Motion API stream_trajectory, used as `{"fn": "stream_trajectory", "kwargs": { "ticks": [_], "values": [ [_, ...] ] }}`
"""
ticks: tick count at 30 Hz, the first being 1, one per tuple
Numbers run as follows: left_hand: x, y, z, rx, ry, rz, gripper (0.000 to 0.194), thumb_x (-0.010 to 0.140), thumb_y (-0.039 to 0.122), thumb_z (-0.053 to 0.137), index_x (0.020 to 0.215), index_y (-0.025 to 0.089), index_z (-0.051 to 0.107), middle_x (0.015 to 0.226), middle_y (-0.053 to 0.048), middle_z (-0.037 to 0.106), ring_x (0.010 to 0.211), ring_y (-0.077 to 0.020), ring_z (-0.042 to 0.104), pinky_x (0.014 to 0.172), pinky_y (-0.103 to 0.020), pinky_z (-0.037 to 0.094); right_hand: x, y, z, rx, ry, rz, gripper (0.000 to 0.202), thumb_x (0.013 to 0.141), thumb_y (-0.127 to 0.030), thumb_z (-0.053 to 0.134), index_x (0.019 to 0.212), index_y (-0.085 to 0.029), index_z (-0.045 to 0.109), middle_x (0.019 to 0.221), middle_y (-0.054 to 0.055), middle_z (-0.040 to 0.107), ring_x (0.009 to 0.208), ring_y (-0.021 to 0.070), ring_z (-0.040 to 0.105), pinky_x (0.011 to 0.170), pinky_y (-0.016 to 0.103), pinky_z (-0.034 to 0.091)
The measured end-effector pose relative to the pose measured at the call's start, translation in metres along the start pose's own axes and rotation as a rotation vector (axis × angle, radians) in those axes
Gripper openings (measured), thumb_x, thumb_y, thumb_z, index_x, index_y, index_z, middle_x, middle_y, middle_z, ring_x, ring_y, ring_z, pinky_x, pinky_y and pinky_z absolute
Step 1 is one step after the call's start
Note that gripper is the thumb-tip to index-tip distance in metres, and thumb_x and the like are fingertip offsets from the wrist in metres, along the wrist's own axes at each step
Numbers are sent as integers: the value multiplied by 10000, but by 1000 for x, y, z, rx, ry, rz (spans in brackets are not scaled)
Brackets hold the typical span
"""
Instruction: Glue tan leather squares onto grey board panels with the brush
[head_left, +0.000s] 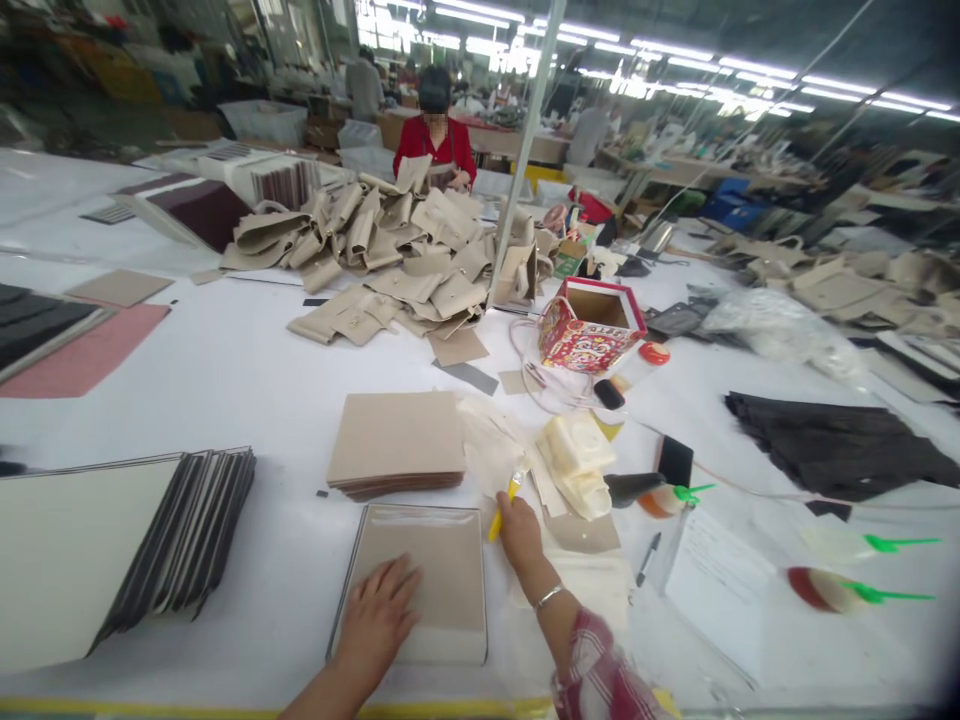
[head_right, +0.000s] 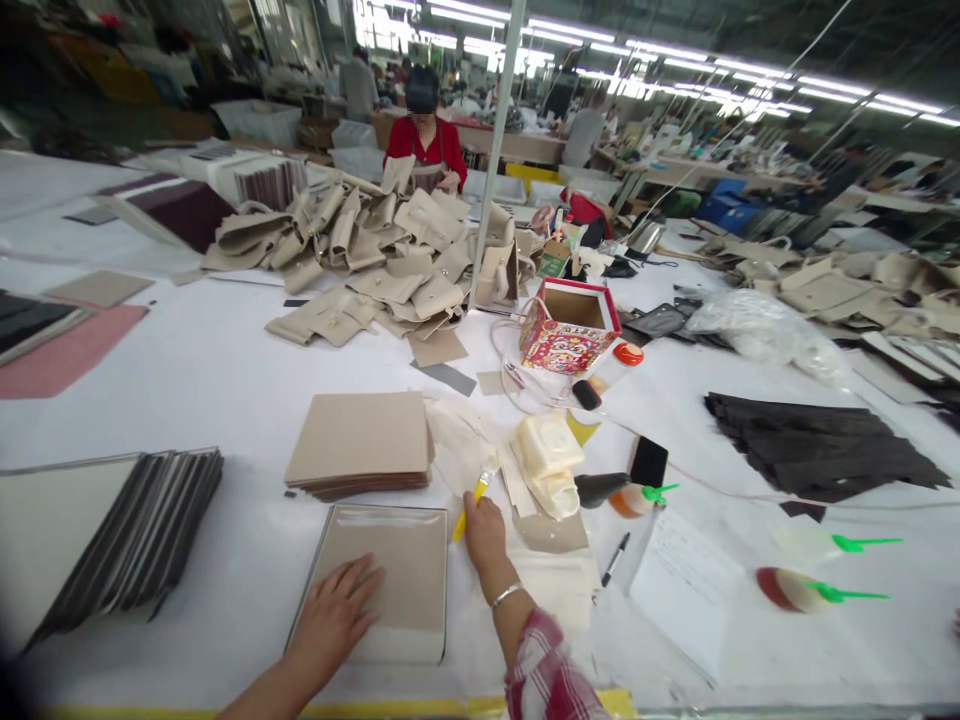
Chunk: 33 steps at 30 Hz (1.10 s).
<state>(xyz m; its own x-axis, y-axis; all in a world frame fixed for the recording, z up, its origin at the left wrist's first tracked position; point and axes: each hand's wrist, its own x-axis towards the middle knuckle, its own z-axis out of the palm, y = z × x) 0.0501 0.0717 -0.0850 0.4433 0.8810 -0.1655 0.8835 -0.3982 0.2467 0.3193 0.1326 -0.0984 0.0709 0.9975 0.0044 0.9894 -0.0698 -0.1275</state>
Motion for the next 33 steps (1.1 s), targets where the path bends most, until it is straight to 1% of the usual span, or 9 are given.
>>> {"fn": "stream_trajectory", "kwargs": {
  "ticks": [5, 9, 12, 16, 20, 24, 28, 31, 33],
  "values": [
    [4, 4, -10, -2, -142, -27, 488, 748, 250, 530, 1226, 323, 463, 1356, -15, 376, 1194, -245, 357, 914, -394, 334, -2, 19, -3, -65, 1, -59, 218, 836, -103, 400, 980, -183, 543, 760, 70, 546, 755, 183, 482, 673, 268, 329],
    [11, 7, -22, -42, -336, -39, 630, 654, 251, 583, 1265, 226, 428, 1398, -49, 298, 1246, -251, 283, 969, -380, 303, -6, 29, -9, -100, -1, -118, 161, 846, -157, 426, 943, -183, 551, 752, 74, 540, 751, 188, 463, 658, 275, 302],
    [17, 11, -32, -79, -397, -52, 692, 628, 256, 595, 1285, 168, 396, 1391, -83, 303, 1234, -247, 312, 977, -353, 309, -11, 35, -11, -93, -13, -201, 138, 843, -168, 445, 920, -194, 557, 722, 52, 535, 725, 170, 457, 664, 265, 295],
    [30, 26, -50, -68, -320, -52, 645, 657, 258, 583, 1270, 160, 407, 1375, -106, 324, 1222, -270, 328, 986, -382, 293, -24, 42, -11, -62, -5, -251, 133, 838, -158, 449, 863, -204, 571, 685, 24, 513, 687, 149, 446, 663, 245, 302],
    [54, 54, -61, -139, -185, 50, 513, 727, 248, 534, 1224, 154, 448, 1314, -108, 409, 1199, -255, 357, 1003, -377, 276, -35, 47, -7, -40, 60, -195, 135, 841, -193, 447, 881, -186, 575, 713, 41, 509, 715, 167, 452, 681, 257, 323],
    [86, 85, -52, -286, -124, 167, 515, 726, 227, 547, 1224, 161, 433, 1290, -105, 431, 1191, -232, 370, 1012, -365, 277, -42, 52, -9, -24, 101, -183, 145, 839, -253, 464, 889, -172, 574, 692, 39, 509, 672, 159, 465, 655, 256, 331],
    [115, 109, -34, -435, -166, 254, 625, 685, 218, 593, 1268, 144, 382, 1332, -123, 381, 1226, -232, 335, 1036, -361, 254, -49, 59, -21, -50, 127, -192, 208, 818, -353, 494, 872, -168, 573, 644, 33, 510, 616, 154, 473, 612, 257, 320],
    [127, 120, -27, -516, -206, 266, 674, 667, 194, 600, 1291, 141, 350, 1390, -135, 286, 1260, -236, 287, 1042, -363, 247, -53, 63, -35, -99, 185, -190, 262, 806, -405, 499, 867, -161, 574, 618, 36, 511, 602, 159, 486, 606, 263, 328],
    [130, 124, -30, -516, -210, 284, 693, 656, 176, 606, 1298, 175, 346, 1413, -111, 246, 1276, -247, 251, 1044, -389, 234, -56, 62, -48, -88, 219, -207, 244, 828, -385, 474, 861, -162, 570, 610, 35, 513, 606, 160, 498, 610, 262, 342]
  ]
}}
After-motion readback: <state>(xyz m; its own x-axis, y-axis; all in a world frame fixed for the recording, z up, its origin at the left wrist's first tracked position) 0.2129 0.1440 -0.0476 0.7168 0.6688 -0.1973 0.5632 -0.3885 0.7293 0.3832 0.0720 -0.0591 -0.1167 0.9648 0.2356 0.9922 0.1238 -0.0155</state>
